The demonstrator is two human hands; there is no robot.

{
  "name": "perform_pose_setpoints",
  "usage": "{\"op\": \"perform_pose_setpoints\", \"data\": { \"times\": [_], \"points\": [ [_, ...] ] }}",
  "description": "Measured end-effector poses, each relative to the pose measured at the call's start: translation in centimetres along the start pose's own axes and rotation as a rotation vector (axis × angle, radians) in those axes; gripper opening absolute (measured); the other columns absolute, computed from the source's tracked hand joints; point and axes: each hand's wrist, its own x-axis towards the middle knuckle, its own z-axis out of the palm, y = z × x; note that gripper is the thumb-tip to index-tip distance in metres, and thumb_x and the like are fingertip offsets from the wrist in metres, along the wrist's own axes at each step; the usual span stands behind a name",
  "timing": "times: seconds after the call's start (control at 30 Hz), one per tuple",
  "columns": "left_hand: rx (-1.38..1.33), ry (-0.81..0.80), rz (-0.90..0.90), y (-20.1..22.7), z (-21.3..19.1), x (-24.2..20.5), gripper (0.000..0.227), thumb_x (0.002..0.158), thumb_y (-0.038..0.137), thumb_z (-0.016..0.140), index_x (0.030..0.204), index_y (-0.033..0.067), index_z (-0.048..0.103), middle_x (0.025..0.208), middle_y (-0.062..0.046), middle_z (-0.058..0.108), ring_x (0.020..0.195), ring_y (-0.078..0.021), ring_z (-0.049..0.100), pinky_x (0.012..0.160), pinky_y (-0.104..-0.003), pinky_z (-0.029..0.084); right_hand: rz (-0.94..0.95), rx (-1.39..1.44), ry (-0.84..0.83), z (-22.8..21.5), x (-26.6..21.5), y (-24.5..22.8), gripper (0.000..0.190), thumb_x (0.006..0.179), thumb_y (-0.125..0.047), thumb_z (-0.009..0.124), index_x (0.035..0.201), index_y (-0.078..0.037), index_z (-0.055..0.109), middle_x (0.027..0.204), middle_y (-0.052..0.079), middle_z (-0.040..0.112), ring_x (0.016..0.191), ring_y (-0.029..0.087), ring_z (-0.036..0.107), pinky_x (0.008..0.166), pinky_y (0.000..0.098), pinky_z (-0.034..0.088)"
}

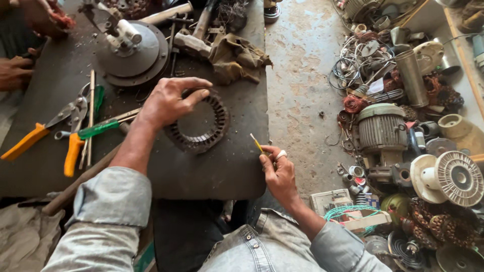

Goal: The person cleans a cylindrical metal motor part with a cloth, wiping the exterior and interior surfaces. They then use a yellow-handled screwdriver to scrape and clean the inner slots of the part while holding it on the workbench.

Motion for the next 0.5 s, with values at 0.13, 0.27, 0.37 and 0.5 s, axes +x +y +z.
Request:
{"op": "perform_pose_setpoints", "data": {
  "times": [0.13, 0.27, 0.37, 0.5],
  "points": [
    [0.059, 0.031, 0.052, 0.7, 0.5, -0.3, 0.027, 0.093, 0.032, 0.074, 0.116, 0.0172, 0.078, 0.109, -0.011, 0.078, 0.099, -0.0253, 0.075, 0.088, -0.036, 0.056, -0.028, 0.008, 0.003, 0.0, -0.3, 0.2, 0.024, 0.097, -0.014, 0.066, 0.119, -0.005, 0.069, 0.069, -0.001, 0.061, 0.062, 0.007, 0.057, 0.056, 0.0255, 0.048],
    [-0.018, -0.034, -0.145, 0.1, 0.0, -0.6, 0.030, 0.093, 0.033, 0.072, 0.119, 0.0189, 0.076, 0.106, -0.010, 0.078, 0.086, -0.0238, 0.077, 0.086, -0.034, 0.057, -0.050, -0.080, 0.029, 0.1, -0.7, -0.6, 0.024, 0.097, -0.015, 0.068, 0.118, -0.005, 0.069, 0.071, 0.001, 0.061, 0.062, 0.010, 0.055, 0.056, 0.0285, 0.046],
    [-0.056, 0.138, 0.212, -1.0, -0.4, -1.7, 0.025, 0.100, 0.023, 0.074, 0.122, 0.0096, 0.076, 0.108, -0.012, 0.078, 0.095, -0.0194, 0.076, 0.085, -0.033, 0.057, -0.023, -0.108, -0.002, 0.0, -0.7, -1.6, 0.024, 0.096, -0.016, 0.067, 0.118, -0.006, 0.069, 0.070, 0.003, 0.060, 0.063, 0.013, 0.056, 0.057, 0.0307, 0.048],
    [-0.270, 0.160, -0.136, -1.8, -0.6, -4.4, 0.027, 0.098, 0.018, 0.072, 0.124, 0.0100, 0.076, 0.083, -0.004, 0.073, 0.056, -0.0078, 0.057, 0.053, -0.027, 0.047, 0.025, -0.140, -0.033, -0.2, -0.4, -3.5, 0.026, 0.093, -0.017, 0.068, 0.118, -0.008, 0.070, 0.074, 0.005, 0.065, 0.064, 0.015, 0.062, 0.058, 0.0317, 0.051]
  ]
}}
